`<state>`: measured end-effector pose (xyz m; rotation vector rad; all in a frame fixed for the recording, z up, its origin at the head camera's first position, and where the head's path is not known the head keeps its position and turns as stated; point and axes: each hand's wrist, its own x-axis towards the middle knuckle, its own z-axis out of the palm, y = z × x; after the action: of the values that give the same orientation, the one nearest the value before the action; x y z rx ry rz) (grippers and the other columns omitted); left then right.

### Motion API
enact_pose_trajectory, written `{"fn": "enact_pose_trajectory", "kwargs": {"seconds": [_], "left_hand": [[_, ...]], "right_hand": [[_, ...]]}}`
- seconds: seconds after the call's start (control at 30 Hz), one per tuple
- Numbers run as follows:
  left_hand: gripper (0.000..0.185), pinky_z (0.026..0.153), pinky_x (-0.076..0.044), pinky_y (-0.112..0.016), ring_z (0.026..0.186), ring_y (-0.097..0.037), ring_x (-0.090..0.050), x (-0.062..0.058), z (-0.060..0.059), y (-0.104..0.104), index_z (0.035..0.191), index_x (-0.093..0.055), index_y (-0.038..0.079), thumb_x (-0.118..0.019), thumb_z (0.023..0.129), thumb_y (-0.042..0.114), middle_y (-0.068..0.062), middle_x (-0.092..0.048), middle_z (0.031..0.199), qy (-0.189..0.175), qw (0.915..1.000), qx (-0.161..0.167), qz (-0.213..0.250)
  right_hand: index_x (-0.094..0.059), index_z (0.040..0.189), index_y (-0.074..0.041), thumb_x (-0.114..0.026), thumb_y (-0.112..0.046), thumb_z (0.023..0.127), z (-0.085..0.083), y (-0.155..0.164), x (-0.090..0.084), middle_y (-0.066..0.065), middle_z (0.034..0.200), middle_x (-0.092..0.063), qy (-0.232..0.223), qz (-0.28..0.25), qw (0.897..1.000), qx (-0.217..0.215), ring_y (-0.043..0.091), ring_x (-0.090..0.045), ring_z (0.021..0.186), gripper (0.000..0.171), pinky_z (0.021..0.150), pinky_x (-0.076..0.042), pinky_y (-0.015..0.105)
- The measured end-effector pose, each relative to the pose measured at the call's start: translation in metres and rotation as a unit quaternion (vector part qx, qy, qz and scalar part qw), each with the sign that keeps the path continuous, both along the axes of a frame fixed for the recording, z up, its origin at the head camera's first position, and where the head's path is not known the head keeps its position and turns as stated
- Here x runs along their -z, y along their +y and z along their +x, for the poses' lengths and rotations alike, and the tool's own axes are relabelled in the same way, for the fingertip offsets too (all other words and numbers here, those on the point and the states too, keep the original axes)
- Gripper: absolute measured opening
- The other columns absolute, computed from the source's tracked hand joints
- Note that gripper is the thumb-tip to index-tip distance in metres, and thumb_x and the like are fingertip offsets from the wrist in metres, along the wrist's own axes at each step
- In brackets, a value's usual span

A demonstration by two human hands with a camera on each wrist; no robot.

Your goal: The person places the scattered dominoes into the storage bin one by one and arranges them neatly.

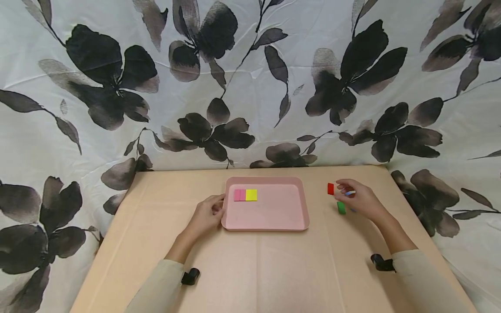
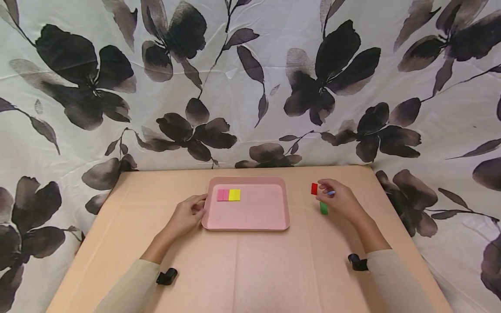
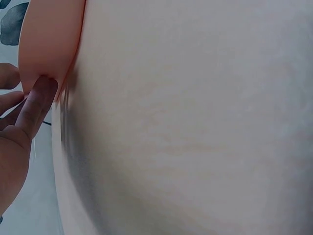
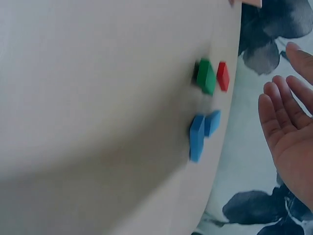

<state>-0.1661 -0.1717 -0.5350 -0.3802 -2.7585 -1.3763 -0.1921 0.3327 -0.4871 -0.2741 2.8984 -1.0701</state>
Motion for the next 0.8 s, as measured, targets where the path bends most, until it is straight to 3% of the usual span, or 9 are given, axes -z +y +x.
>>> {"fn": "enact_pose_trajectory", "kwargs": {"seconds": [0.2,0.47,0.6,0.8], "left_hand": [[0.051,0.077,-0.060,-0.025,0.089,-0.018,-0.069,0.001,0.002,-0.003,0.141,-0.061,-0.001,-0.069,0.090,-0.002,-0.015,-0.069,0.126,0.000,1.0000,0.005,-0.002],[0.051,0.077,-0.060,-0.025,0.090,-0.019,-0.069,0.000,0.004,-0.005,0.141,-0.061,-0.001,-0.069,0.090,-0.001,-0.015,-0.069,0.126,-0.003,0.9999,0.013,-0.004],[0.051,0.077,-0.060,-0.025,0.089,-0.018,-0.068,0.000,0.005,-0.007,0.141,-0.061,-0.001,-0.069,0.090,-0.001,-0.015,-0.070,0.124,-0.002,0.9999,0.014,-0.004],[0.051,0.077,-0.060,-0.024,0.088,-0.018,-0.068,0.000,0.008,-0.008,0.141,-0.061,-0.001,-0.069,0.090,-0.002,-0.016,-0.069,0.125,-0.001,0.9998,0.019,-0.004]], "right_hand": [[-0.055,0.142,0.005,-0.079,-0.015,0.091,0.009,0.015,0.008,0.024,0.130,-0.066,-0.015,0.011,1.000,-0.018,0.037,-0.060,0.115,0.060,0.095,-0.058,0.045],[-0.055,0.140,0.008,-0.082,-0.017,0.088,0.020,0.024,0.028,0.031,0.140,-0.058,-0.068,0.060,0.996,-0.025,0.048,-0.056,0.126,0.063,0.105,-0.049,0.061],[-0.059,0.136,0.010,-0.083,-0.015,0.085,0.024,0.023,0.032,0.032,0.134,-0.059,-0.054,0.077,0.995,-0.038,0.051,-0.055,0.125,0.061,0.105,-0.048,0.065],[-0.063,0.130,0.009,-0.085,-0.016,0.083,0.031,0.019,0.035,0.028,0.120,-0.062,-0.034,0.100,0.993,-0.050,0.043,-0.061,0.110,0.058,0.096,-0.052,0.059]]}}
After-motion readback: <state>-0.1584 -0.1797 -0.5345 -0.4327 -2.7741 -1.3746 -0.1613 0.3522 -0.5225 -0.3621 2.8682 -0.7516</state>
